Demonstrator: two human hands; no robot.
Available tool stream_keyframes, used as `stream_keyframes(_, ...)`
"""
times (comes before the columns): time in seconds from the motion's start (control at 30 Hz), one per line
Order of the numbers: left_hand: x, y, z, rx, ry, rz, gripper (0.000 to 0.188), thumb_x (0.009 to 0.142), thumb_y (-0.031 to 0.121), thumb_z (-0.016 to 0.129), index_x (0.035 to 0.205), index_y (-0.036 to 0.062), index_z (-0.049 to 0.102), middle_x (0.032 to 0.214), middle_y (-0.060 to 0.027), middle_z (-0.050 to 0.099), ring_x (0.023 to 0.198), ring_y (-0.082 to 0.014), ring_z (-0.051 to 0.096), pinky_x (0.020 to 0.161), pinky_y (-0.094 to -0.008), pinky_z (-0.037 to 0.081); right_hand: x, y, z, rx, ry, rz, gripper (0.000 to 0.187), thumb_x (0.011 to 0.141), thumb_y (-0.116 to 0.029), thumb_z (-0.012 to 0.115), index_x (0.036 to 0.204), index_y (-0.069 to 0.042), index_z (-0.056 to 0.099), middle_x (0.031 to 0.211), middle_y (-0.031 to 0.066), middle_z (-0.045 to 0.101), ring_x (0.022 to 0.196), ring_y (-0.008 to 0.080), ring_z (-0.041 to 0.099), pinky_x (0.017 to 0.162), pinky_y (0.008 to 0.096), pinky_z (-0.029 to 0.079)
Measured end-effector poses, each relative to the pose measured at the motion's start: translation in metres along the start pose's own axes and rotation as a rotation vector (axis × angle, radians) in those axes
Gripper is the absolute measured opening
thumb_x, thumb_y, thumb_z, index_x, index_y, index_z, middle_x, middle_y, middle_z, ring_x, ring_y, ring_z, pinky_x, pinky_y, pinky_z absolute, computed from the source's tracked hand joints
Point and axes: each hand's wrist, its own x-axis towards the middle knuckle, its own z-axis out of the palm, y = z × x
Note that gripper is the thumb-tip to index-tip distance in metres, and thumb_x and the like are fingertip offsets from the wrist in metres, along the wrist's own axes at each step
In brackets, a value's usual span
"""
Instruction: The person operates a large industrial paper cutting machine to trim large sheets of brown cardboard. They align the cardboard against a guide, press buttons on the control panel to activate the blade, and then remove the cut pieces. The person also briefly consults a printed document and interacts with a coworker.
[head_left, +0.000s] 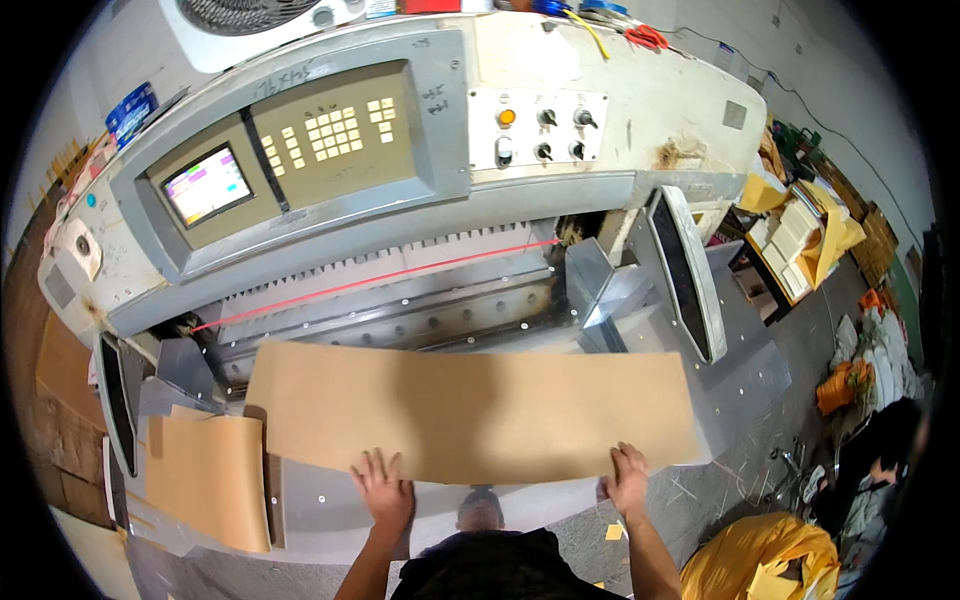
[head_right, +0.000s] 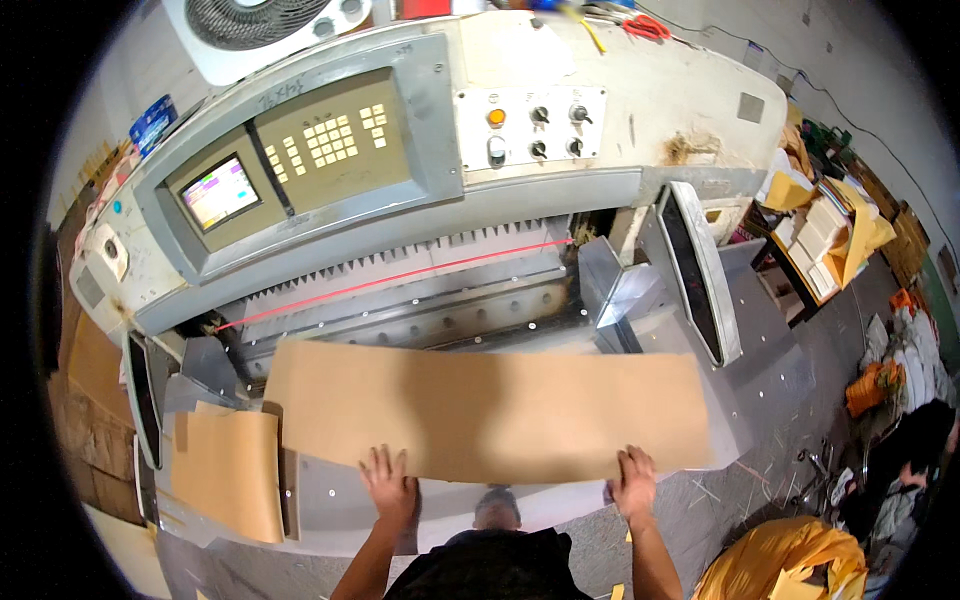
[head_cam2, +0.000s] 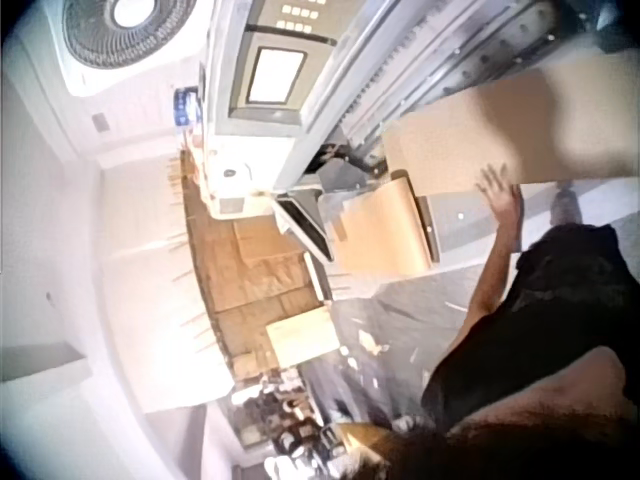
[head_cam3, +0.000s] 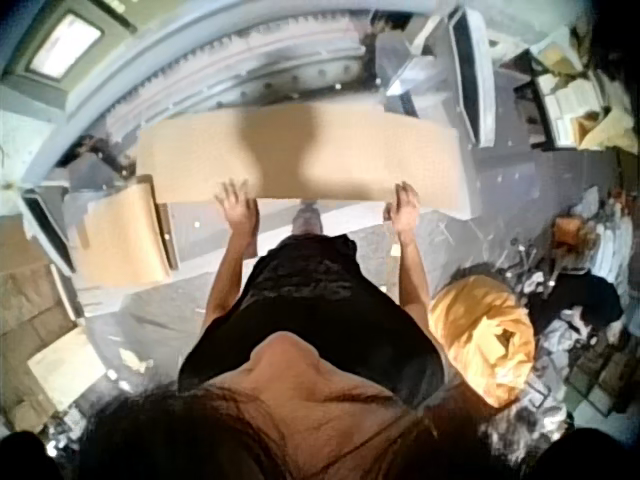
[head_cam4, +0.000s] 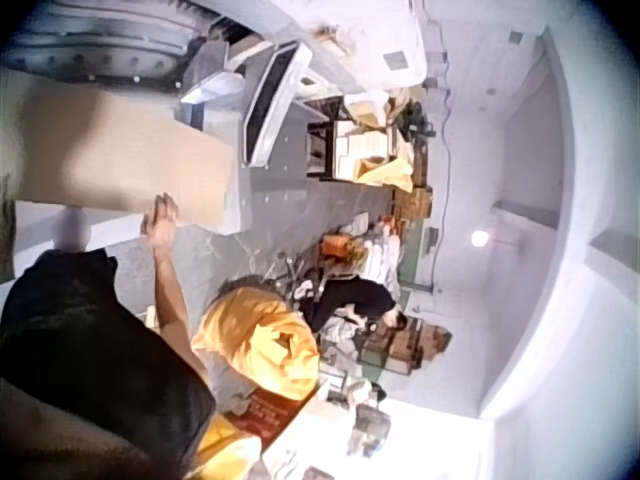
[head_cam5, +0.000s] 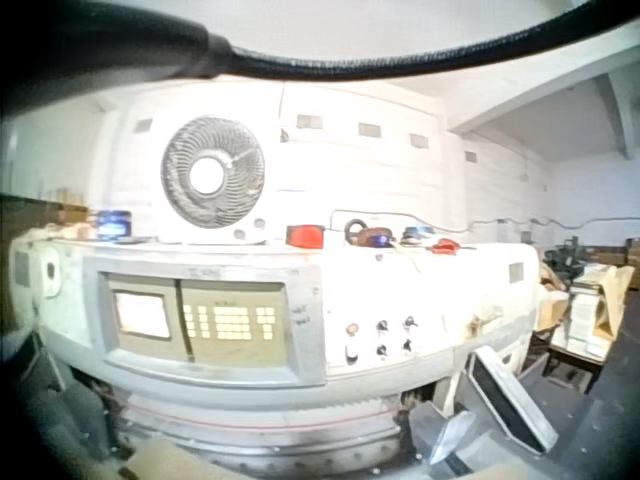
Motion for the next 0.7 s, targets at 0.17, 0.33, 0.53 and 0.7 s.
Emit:
stream_keyframes(0.17,0.021,0.043,0.037,0.007,-0.168,0.123,0.055,0.086,0.028,0.067,0.139,0.0130,0.062,0.156,-0.0283,0.041,0.150,-0.0471,0.031,0.118,-0.0733,0.014,-0.052,0.054,-0.010,-0.205,0.121,0.087,0.060,0.076,-0.012,0.075,0.134,-0.007,0.061,0.145,0.0171,0.055,0.139,0.0401,0.046,0.118,0.0530,0.034)
stream_keyframes(0.33,0.066,0.080,0.068,-0.024,-0.105,0.173,0.058,0.088,0.037,0.066,0.140,0.0113,0.061,0.152,-0.0289,0.041,0.144,-0.0458,0.034,0.116,-0.0720,0.021,-0.099,0.028,-0.031,-0.290,0.083,0.107,0.059,0.078,-0.014,0.072,0.136,-0.010,0.062,0.136,0.0158,0.059,0.129,0.0383,0.052,0.109,0.0516,0.041)
stream_keyframes(0.53,0.085,0.157,0.084,-0.166,-0.279,0.214,0.073,0.090,0.047,0.064,0.149,0.0072,0.049,0.153,-0.0248,0.039,0.145,-0.0403,0.033,0.113,-0.0731,0.024,-0.135,-0.041,-0.016,-0.408,-0.006,0.063,0.055,0.079,-0.013,0.069,0.132,-0.026,0.067,0.121,0.0118,0.066,0.099,0.0337,0.064,0.083,0.0483,0.053)
stream_keyframes(0.7,0.032,0.200,0.082,-0.253,-0.390,0.525,0.070,0.091,0.047,0.063,0.147,0.0055,0.052,0.164,-0.0242,0.029,0.156,-0.0403,0.018,0.116,-0.0769,0.014,-0.139,-0.089,-0.010,-0.195,-0.230,0.316,0.051,0.085,-0.013,0.063,0.133,-0.030,0.063,0.124,0.0130,0.064,0.106,0.0347,0.065,0.086,0.0477,0.055)
